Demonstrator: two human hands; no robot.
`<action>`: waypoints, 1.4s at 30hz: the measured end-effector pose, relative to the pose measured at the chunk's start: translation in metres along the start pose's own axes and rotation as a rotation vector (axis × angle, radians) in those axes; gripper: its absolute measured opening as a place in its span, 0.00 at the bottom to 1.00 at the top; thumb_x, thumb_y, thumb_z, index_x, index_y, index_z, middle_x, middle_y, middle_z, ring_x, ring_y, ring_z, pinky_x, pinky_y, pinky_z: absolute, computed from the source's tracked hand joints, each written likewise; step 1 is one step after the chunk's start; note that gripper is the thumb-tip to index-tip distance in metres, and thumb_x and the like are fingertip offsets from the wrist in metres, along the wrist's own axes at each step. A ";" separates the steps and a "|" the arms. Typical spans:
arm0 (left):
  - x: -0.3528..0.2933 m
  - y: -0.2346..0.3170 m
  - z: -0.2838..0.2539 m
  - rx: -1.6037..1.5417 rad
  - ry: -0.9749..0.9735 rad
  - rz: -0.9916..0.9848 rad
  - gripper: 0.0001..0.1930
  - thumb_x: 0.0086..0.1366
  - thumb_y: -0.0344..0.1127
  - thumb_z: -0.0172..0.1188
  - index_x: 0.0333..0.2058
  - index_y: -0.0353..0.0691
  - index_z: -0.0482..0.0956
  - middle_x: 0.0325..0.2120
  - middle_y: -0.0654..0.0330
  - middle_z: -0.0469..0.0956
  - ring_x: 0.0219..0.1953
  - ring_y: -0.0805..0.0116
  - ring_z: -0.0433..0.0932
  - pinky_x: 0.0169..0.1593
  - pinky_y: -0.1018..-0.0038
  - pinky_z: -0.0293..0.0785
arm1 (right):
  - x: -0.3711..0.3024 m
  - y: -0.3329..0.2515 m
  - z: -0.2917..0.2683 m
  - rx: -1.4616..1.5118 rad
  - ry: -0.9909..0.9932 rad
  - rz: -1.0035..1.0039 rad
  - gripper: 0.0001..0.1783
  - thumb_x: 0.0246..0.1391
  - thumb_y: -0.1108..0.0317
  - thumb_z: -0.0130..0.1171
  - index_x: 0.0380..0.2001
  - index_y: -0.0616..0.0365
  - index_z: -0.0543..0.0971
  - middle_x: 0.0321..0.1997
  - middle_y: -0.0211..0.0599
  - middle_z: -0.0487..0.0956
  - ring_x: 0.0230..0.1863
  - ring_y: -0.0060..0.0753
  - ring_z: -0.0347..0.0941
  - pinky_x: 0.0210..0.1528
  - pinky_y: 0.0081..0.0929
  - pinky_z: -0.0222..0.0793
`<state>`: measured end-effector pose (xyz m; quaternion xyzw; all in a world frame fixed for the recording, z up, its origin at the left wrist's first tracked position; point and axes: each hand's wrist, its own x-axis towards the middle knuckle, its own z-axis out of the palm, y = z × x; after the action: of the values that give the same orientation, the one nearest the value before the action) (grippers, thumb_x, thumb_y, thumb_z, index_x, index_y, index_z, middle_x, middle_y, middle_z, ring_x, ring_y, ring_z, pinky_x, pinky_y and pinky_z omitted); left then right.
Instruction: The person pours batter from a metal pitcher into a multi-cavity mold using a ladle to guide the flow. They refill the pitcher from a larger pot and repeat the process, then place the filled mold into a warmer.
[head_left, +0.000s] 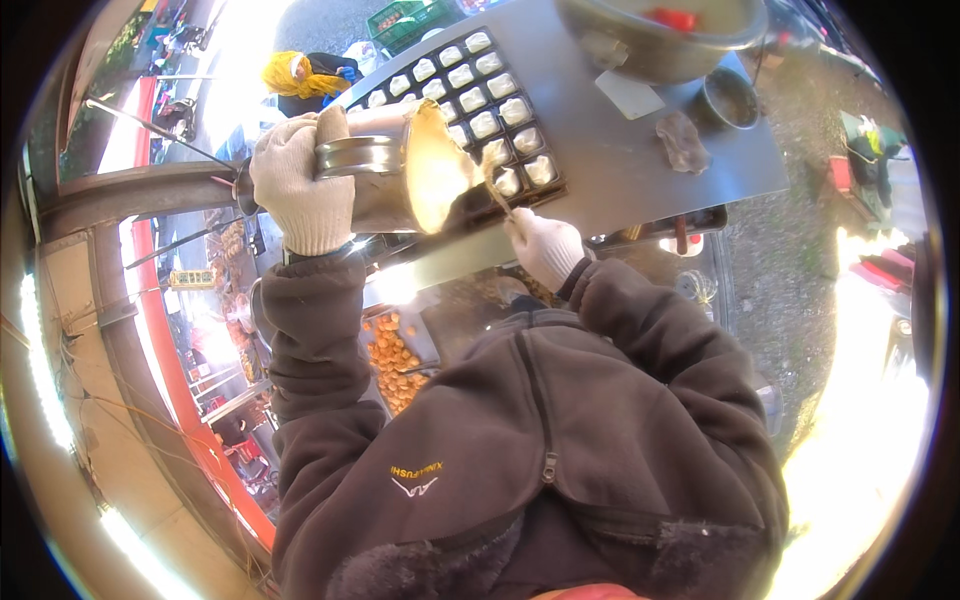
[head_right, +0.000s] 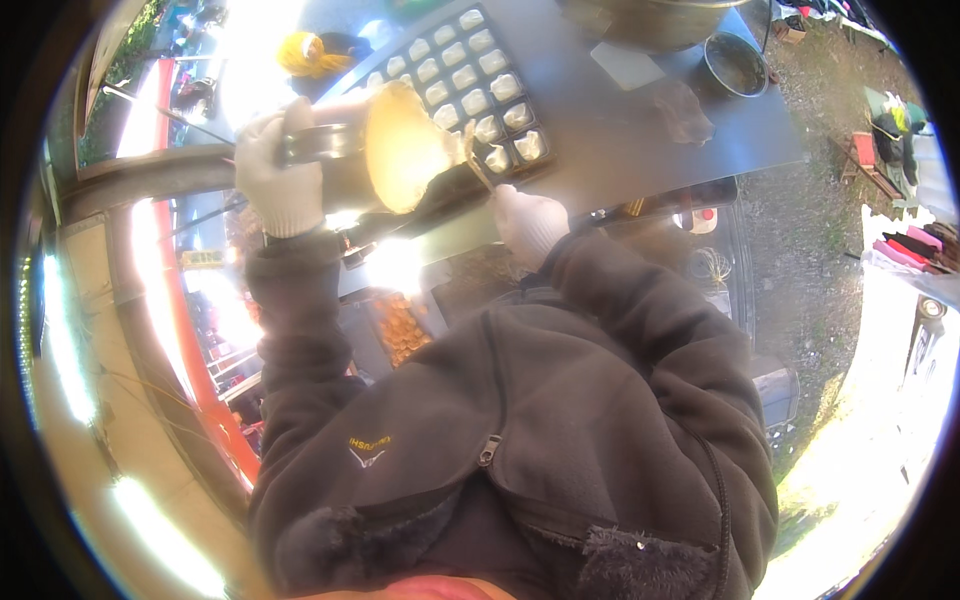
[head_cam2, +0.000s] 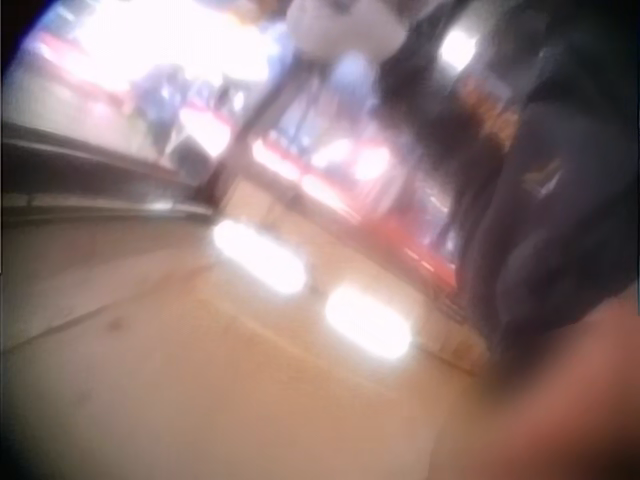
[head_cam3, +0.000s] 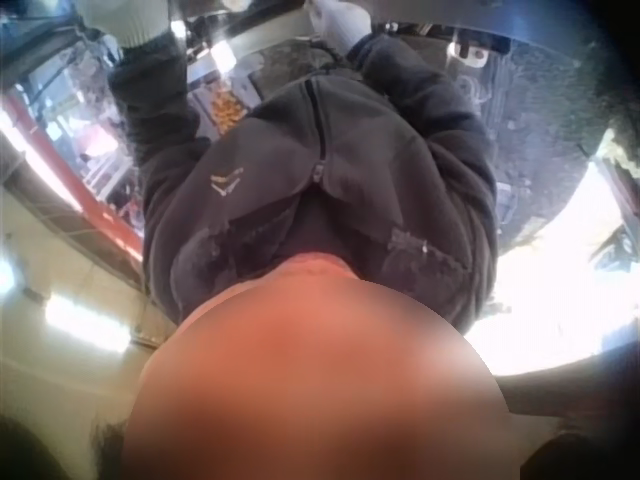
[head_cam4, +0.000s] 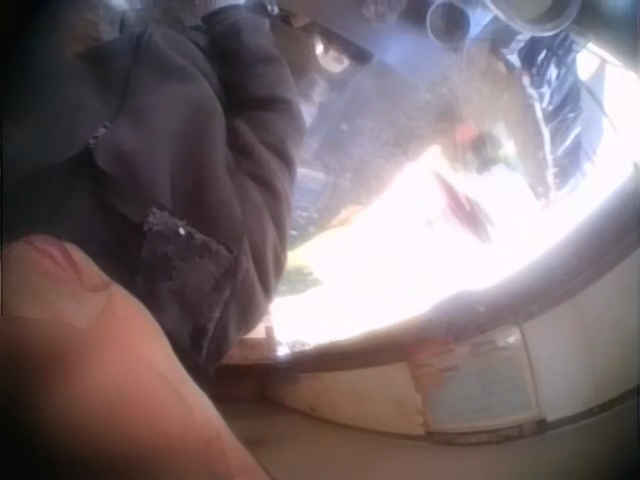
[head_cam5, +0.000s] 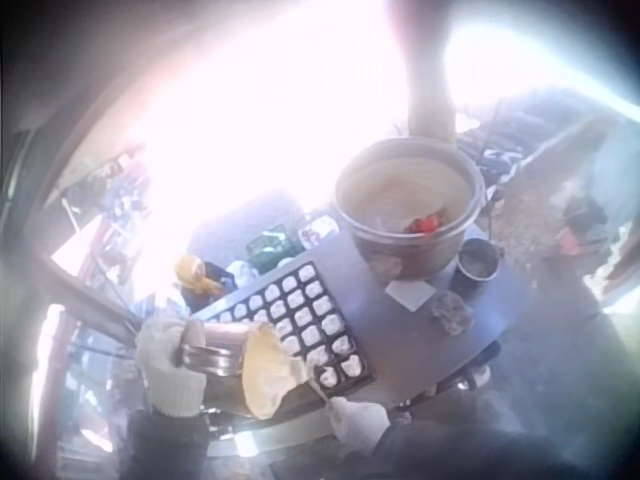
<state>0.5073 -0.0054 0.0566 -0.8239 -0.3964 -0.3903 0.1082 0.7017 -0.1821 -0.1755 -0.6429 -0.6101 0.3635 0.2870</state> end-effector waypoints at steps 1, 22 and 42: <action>-0.005 -0.002 -0.002 -0.002 -0.002 0.025 0.10 0.69 0.36 0.77 0.33 0.35 0.93 0.34 0.53 0.91 0.40 0.52 0.89 0.51 0.60 0.83 | 0.001 -0.009 0.012 0.019 0.002 -0.009 0.14 0.78 0.59 0.55 0.44 0.58 0.81 0.34 0.55 0.88 0.41 0.65 0.87 0.45 0.58 0.80; -0.060 -0.108 -0.070 0.066 -0.043 0.007 0.05 0.63 0.29 0.73 0.37 0.35 0.92 0.39 0.54 0.89 0.46 0.53 0.86 0.56 0.59 0.80 | 0.028 -0.046 0.129 -0.138 -0.054 -0.090 0.06 0.72 0.67 0.61 0.41 0.57 0.80 0.29 0.52 0.86 0.33 0.61 0.86 0.36 0.56 0.79; -0.091 -0.189 -0.138 0.167 -0.120 -0.034 0.20 0.55 0.20 0.65 0.47 0.34 0.92 0.48 0.51 0.88 0.53 0.51 0.85 0.62 0.59 0.79 | 0.045 -0.107 0.194 0.000 -0.080 -0.112 0.11 0.77 0.58 0.60 0.43 0.53 0.82 0.31 0.53 0.86 0.35 0.64 0.86 0.40 0.57 0.80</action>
<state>0.2567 0.0012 0.0582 -0.8272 -0.4472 -0.3074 0.1461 0.4809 -0.1418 -0.2049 -0.5926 -0.6561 0.3723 0.2824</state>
